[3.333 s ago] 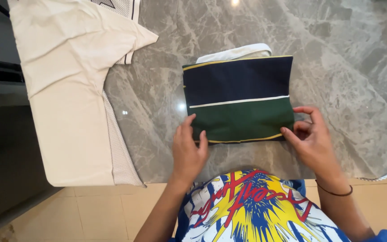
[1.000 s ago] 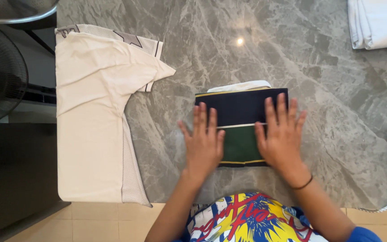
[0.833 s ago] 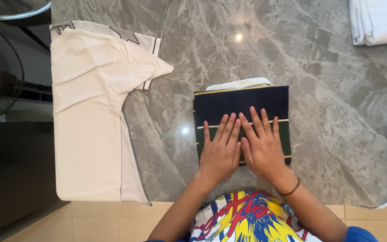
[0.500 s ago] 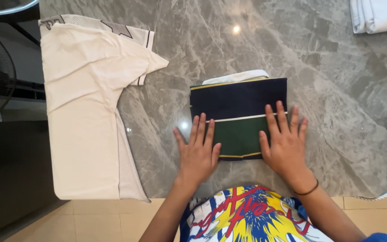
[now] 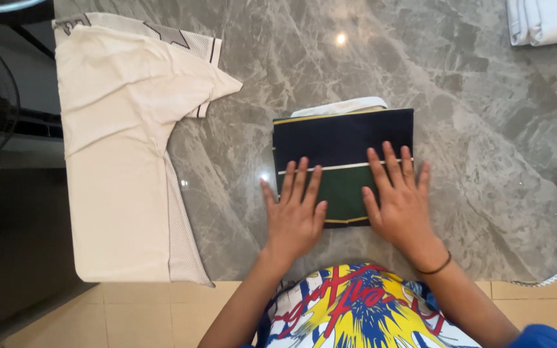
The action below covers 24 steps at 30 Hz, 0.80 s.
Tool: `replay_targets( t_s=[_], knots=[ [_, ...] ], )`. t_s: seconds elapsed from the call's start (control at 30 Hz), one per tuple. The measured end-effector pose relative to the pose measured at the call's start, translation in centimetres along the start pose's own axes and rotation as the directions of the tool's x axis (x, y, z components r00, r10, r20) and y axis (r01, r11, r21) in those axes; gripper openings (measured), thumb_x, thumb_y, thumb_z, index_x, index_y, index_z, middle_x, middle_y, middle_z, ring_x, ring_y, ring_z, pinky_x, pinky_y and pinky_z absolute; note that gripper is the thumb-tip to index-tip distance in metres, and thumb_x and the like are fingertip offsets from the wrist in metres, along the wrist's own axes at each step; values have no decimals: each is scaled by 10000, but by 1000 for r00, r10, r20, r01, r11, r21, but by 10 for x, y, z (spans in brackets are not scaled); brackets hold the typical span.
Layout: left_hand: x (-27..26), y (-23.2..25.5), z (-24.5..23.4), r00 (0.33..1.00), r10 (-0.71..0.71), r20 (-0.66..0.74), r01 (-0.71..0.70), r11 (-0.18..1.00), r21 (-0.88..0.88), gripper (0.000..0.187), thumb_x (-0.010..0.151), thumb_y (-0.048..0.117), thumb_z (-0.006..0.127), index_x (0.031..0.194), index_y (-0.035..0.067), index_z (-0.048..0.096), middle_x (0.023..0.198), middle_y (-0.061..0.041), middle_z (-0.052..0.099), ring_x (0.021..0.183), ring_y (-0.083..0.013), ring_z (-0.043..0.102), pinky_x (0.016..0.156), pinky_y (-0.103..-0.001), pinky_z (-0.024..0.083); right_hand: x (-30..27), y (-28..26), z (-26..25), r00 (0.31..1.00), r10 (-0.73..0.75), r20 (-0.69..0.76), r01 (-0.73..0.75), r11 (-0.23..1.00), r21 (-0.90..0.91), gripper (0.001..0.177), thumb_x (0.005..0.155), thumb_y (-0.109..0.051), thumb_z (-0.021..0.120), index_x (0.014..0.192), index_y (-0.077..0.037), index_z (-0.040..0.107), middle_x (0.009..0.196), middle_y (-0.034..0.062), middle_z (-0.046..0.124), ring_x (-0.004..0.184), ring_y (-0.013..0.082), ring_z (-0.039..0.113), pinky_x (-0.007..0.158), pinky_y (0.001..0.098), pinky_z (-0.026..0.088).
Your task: Iron a striped polo shirt on a table and then fold it neatly.
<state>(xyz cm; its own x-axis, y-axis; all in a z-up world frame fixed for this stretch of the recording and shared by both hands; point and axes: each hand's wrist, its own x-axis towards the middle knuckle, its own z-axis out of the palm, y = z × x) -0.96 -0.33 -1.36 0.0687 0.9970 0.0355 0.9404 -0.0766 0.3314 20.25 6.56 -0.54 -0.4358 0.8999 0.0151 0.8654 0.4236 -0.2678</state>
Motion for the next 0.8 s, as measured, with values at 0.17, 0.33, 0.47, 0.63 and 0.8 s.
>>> replay_targets(
  t_s=[0.17, 0.33, 0.47, 0.63, 0.8],
  knots=[
    [2, -13, -15, 993, 23, -112, -21, 999, 25, 534, 1031, 352, 426, 1504, 106, 461, 1637, -184, 347, 1542, -359, 259, 1087, -829, 37, 1, 14, -11, 996, 86, -6, -86, 996, 11, 718, 974, -429, 504, 1628, -179, 351, 1685, 146, 288, 1483, 547, 245, 1114, 761, 210],
    [40, -14, -11, 952, 114, -285, -136, 989, -58, 478, 1015, 316, 506, 1414, 66, 588, 1585, -229, 425, 1513, -402, 343, 1121, -804, 47, 39, -3, -23, 994, 62, -92, -58, 997, 51, 687, 987, -420, 565, 1589, -115, 434, 1637, 217, 358, 1462, 556, 289, 1087, 766, 245],
    [53, -20, -6, 992, 81, -101, -85, 996, -37, 615, 1056, 471, 453, 1607, 213, 366, 1701, -135, 254, 1590, -340, 170, 1121, -817, 73, 63, -7, -1, 993, -73, -91, 78, 996, 51, 701, 990, -459, 519, 1619, -190, 366, 1670, 149, 304, 1516, 477, 222, 1146, 728, 169],
    [34, -38, -18, 1000, -29, -12, 29, 999, 30, 636, 1040, 434, 472, 1621, 217, 331, 1712, -104, 229, 1564, -369, 195, 1065, -858, 83, 51, 14, -2, 998, -32, -46, 34, 999, 38, 708, 977, -482, 526, 1626, -262, 352, 1695, 88, 264, 1532, 464, 175, 1132, 758, 164],
    [16, -33, -13, 930, -205, -306, 256, 957, 138, 679, 987, 477, 570, 1436, -31, 528, 1531, -297, 456, 1463, -476, 378, 1096, -780, 217, 27, 23, -5, 990, 60, -125, -48, 994, 94, 696, 989, -427, 571, 1600, -131, 417, 1650, 230, 331, 1480, 553, 250, 1123, 750, 205]
  ],
)
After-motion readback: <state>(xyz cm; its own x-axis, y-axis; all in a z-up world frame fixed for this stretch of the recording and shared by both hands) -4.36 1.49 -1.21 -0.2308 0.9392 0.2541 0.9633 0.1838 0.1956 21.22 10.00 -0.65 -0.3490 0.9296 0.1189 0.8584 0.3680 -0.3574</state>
